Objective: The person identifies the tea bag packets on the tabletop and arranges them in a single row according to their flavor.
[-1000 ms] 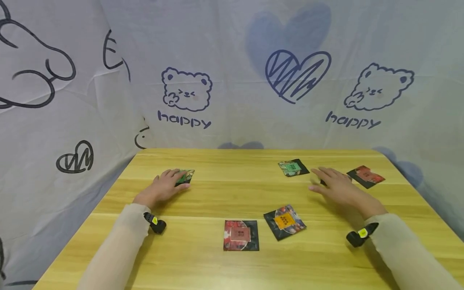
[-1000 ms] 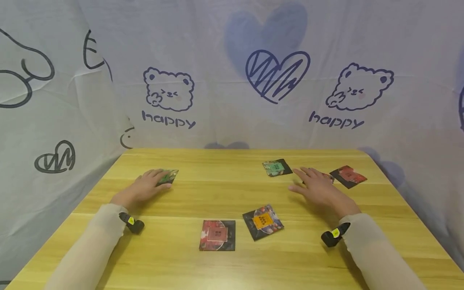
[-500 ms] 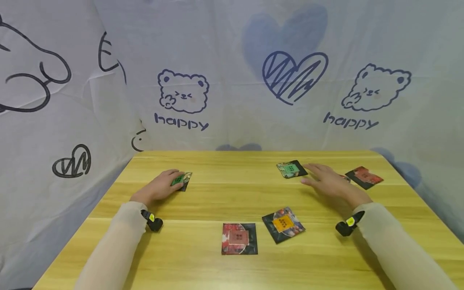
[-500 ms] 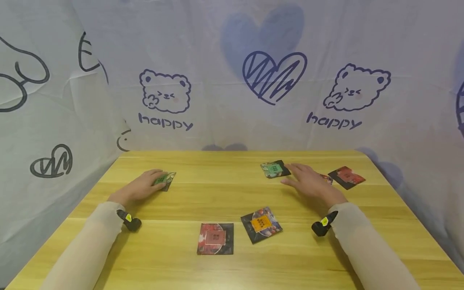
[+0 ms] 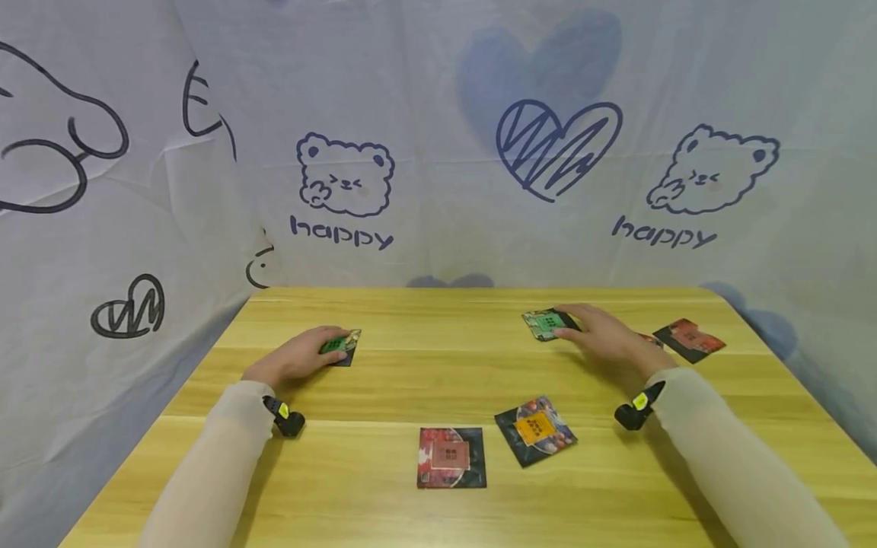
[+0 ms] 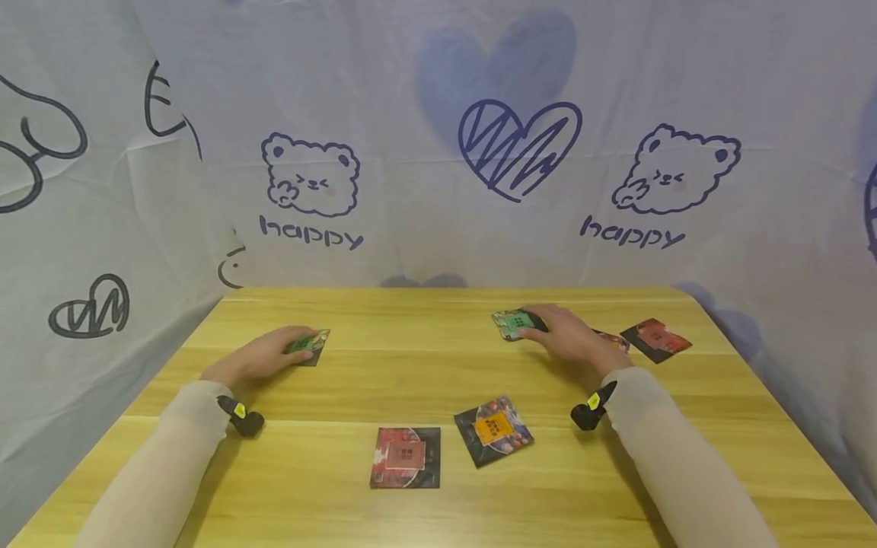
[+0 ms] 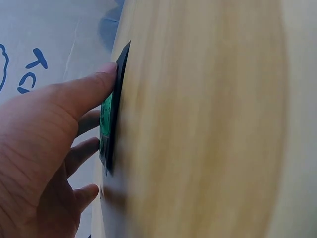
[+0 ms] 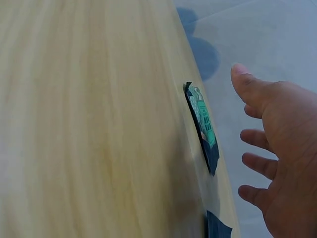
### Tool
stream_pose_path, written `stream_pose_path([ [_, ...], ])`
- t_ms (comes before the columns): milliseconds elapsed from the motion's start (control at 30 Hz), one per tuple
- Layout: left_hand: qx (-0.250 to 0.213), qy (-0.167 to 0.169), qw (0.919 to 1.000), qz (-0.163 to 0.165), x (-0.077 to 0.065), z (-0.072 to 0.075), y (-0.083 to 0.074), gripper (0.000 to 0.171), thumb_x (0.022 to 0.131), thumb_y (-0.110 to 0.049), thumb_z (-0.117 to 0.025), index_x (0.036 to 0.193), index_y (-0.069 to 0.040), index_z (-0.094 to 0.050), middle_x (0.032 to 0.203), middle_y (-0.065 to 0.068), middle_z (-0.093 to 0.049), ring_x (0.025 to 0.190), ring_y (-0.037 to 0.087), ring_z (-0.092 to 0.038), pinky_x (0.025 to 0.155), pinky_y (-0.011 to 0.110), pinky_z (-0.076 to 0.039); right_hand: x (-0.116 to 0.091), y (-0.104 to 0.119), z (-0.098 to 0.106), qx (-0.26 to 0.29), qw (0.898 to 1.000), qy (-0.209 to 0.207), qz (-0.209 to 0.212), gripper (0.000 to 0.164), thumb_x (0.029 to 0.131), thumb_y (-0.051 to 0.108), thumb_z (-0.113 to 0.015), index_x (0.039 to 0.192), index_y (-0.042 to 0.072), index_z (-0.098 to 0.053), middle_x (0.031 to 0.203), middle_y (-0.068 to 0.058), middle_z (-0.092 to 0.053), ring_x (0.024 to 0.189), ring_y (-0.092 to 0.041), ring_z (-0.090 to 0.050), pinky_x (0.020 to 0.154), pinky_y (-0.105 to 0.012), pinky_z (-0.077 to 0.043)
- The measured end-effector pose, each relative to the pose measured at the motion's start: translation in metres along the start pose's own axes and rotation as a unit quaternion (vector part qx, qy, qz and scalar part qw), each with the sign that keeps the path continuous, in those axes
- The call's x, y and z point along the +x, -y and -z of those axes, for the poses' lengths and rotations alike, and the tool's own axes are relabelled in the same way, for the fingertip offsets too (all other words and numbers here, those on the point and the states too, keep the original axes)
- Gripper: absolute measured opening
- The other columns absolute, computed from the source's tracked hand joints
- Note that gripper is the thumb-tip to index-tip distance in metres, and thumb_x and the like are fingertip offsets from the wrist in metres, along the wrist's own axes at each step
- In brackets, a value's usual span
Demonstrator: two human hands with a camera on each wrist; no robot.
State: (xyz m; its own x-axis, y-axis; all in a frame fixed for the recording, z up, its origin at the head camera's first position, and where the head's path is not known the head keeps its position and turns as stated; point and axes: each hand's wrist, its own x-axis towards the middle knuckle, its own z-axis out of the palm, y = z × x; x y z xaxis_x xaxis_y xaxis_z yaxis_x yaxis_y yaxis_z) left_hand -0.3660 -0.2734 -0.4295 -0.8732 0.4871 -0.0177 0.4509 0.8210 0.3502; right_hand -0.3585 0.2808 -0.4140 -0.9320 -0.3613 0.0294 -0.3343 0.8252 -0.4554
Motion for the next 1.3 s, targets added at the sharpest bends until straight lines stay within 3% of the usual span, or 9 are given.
stream_pose_path([
  [300,-0.019,0.008,0.9998,0.003,-0.006,0.0,-0.008,0.057,0.099,-0.038,-0.058,0.147,-0.008,-0.046,0.148,0.022,-0.041,0.136,0.042,-0.035,0.11,0.058,-0.027,0.015,0.004,-0.006,0.019,1.0,0.007,0.023,0.06,0.1,0.033,-0.057,0.15,0.006,-0.038,0.15,-0.024,-0.037,0.137,-0.044,-0.032,0.109,-0.061,-0.026],
  [500,-0.031,0.013,0.9992,-0.02,-0.006,-0.002,-0.013,0.056,0.097,-0.035,-0.062,0.144,-0.007,-0.049,0.145,0.019,-0.046,0.135,0.041,-0.038,0.11,0.056,-0.029,0.023,-0.002,-0.01,0.019,0.999,0.007,0.038,0.056,0.1,0.027,-0.06,0.149,0.006,-0.041,0.149,-0.021,-0.04,0.136,-0.043,-0.035,0.108,-0.059,-0.029],
  [733,-0.051,0.02,0.9981,-0.028,-0.009,-0.006,-0.017,0.056,0.096,-0.036,-0.063,0.143,-0.009,-0.051,0.144,0.016,-0.048,0.134,0.039,-0.04,0.108,0.055,-0.032,0.033,-0.004,-0.013,0.023,0.999,0.021,0.025,0.056,0.099,0.026,-0.061,0.149,0.011,-0.042,0.149,-0.019,-0.04,0.133,-0.041,-0.039,0.105,-0.059,-0.033],
  [1033,-0.033,0.044,0.9975,-0.043,-0.013,-0.001,-0.025,0.057,0.099,-0.035,-0.059,0.147,-0.009,-0.046,0.149,0.019,-0.041,0.137,0.041,-0.035,0.109,0.057,-0.03,0.038,-0.006,-0.01,0.013,0.999,0.023,0.03,0.049,0.101,0.019,-0.057,0.148,0.009,-0.045,0.147,-0.023,-0.041,0.13,-0.044,-0.041,0.103,-0.06,-0.034],
  [1300,-0.051,0.052,0.9969,-0.03,-0.019,-0.002,-0.025,0.058,0.097,-0.035,-0.061,0.148,-0.012,-0.046,0.151,0.018,-0.039,0.139,0.041,-0.031,0.111,0.057,-0.026,0.042,-0.014,-0.015,0.004,0.999,0.012,0.048,0.043,0.101,0.011,-0.054,0.144,0.011,-0.051,0.144,-0.024,-0.045,0.124,-0.044,-0.047,0.098,-0.059,-0.039],
])
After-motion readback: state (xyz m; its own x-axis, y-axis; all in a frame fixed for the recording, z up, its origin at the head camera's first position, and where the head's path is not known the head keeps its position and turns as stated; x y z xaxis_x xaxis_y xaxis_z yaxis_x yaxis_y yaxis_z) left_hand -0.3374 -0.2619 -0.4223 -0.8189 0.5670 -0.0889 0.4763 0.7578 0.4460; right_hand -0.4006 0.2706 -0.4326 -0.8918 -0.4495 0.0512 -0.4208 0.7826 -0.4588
